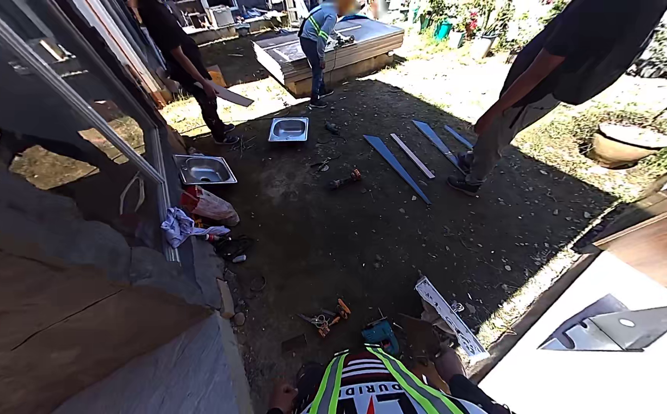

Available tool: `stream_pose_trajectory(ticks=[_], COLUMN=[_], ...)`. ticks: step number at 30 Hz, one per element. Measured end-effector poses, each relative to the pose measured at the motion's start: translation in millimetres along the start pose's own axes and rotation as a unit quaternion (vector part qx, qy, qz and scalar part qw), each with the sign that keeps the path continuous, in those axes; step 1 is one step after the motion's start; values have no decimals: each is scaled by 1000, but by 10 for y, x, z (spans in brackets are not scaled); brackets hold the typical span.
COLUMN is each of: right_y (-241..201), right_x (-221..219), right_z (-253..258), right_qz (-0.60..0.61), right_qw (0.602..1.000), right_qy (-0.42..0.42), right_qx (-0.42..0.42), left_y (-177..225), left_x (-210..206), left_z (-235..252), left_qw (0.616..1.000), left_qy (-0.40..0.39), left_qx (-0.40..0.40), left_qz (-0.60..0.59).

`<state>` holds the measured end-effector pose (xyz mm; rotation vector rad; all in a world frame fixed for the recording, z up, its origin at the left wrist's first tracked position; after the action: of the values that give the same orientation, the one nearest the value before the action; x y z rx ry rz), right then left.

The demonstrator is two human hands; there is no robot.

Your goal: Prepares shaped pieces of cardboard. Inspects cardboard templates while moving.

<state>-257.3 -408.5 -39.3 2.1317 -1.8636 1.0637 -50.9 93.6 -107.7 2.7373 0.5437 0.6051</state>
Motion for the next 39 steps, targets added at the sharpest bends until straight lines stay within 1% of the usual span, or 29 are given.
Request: stream_pose_trajectory(ticks=[2, 5, 7, 9, 11, 13, 15, 17, 18, 20, 21, 22, 24, 26, 27, 28, 30, 32, 35, 37, 39], right_y=[-304, -992, -1481, -1904, -2310, -2821, -3425, -4054, -4317, -4808, -5058, -5307, -5789, -6196, -6358, -6491, -6659, -6745, -6904, -7006, -7148], right_x=[-164, -393, -536, -671, -840, -1006, -1175, -1368, -1499, -1836, -2042, -2252, -2681, -3133, -3348, -3560, -3930, -4260, -4689, -5032, -5387], right_z=[112, 62, -6, -70, -149, -306, -629, -1077, -1177, -1212, -1193, -1248, -1641, -2214, -2503, -2759, -3126, -3389, -3526, -3568, -3642], right_qz=[-22, -75, -93, -119, -140, -187, -228, -263, -273, -299, -304, -281, -217, -166, -154, -142, -129, -148, -186, -177, -171], right_qw=[1000, 997, 995, 991, 988, 977, 960, 934, 920, 887, 869, 851, 815, 771, 742, 709, 652, 614, 596, 585, 580], right_qy=[3, -14, -10, -2, 3, 3, -8, -25, -29, -31, -34, -44, -118, -217, -271, -323, -416, -484, -535, -567, -601], right_qx=[14, 28, 47, 56, 71, 105, 161, 240, 279, 350, 388, 441, 524, 576, 594, 610, 621, 606, 569, 551, 522], left_y=[-317, -731, -924, -1111, -1356, -1644, -1886, -2118, -2206, -2292, -2284, -2243, -2083, -1923, -1851, -1791, -1736, -1796, -1988, -2193, -2422], left_x=[86, 352, 621, 929, 1190, 1354, 1485, 1534, 1537, 1544, 1568, 1607, 1771, 2013, 2154, 2304, 2588, 2790, 3089, 3259, 3526], left_z=[210, 213, 26, -158, -393, -624, -953, -1225, -1331, -1508, -1581, -1653, -1834, -2059, -2185, -2311, -2515, -2633, -2693, -2665, -2619], left_qw=[1000, 998, 998, 999, 992, 981, 964, 941, 931, 913, 903, 889, 856, 815, 789, 760, 713, 676, 656, 642, 613], left_qy=[-2, -10, -5, 23, 47, 60, 76, 106, 122, 156, 178, 200, 231, 272, 296, 318, 350, 377, 413, 425, 433], left_qx=[0, 10, 13, 18, 41, 72, 95, 95, 85, 49, 28, 6, -49, -102, -128, -154, -198, -223, -230, -228, -229], left_qz=[-14, -68, -57, -45, -107, -171, -235, -306, -334, -373, -391, -412, -460, -502, -523, -546, -574, -592, -588, -596, -620])
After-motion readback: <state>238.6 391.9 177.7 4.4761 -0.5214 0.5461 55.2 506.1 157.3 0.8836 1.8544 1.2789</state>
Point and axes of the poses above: each hand's wrist, its own z-axis towards the middle knuckle, its own x-axis out of the back of the hand, y = z × x, the point moved 5 cm from there along z, towards the middle knuckle, and after that the axes turned 8 degrees about -y, right-handed, at the moved point
